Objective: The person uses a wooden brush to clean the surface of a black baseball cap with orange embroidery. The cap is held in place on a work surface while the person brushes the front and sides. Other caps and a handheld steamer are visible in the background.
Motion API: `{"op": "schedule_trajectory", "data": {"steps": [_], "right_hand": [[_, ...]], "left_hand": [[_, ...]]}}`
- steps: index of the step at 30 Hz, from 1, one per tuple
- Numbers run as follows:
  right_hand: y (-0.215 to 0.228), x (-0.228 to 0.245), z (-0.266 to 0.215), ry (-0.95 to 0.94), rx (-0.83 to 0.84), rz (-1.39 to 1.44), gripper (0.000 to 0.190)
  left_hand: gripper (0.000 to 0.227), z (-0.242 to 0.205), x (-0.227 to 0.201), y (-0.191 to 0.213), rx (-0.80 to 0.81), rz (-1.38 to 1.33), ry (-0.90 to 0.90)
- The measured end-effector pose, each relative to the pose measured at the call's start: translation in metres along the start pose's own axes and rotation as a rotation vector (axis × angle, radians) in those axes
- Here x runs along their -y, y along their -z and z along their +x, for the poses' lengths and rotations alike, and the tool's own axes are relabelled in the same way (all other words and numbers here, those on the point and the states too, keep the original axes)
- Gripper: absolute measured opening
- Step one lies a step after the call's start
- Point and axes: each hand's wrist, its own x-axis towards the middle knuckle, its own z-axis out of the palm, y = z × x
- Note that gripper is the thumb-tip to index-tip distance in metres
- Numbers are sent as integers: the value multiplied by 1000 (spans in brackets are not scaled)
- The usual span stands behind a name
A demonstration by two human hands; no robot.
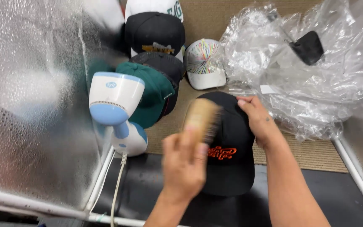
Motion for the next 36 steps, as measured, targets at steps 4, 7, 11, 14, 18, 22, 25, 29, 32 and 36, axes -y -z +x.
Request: {"op": "schedule_trajectory", "data": {"steps": [4, 7, 11, 14, 18, 22, 25, 29, 32, 36], "right_hand": [[-6, 20, -2, 31, -6, -136, 29], [-5, 27, -8, 8, -18, -249, 39], [-8, 39, -21, -22, 11, -354, 41], [-4, 31, -5, 41, -8, -331, 40], [-3, 25, -9, 29, 1, -266, 38], [2, -1, 5, 228, -61, -196, 43], [-5, 30, -11, -4, -3, -302, 44], [4, 12, -15, 438, -43, -285, 30], [13, 47, -52, 775, 204, -258, 28], [23, 59, -59, 730, 479, -653, 40]], "left_hand": [[38, -3, 8, -23, 93, 43, -186], [48, -10, 45, -35, -22, -25, 104], [56, -24, 45, -24, 91, -7, 450], [53, -18, 23, -20, -1, -16, 55], [55, -26, 46, -44, -25, -82, 157], [49, -23, 81, -31, 307, -147, 772], [58, -3, 54, -3, 196, -102, 690], [46, 21, 20, 15, 56, -131, 135], [40, 48, 11, 14, 259, -290, 48], [52, 54, 4, 15, 294, -492, 113]]}}
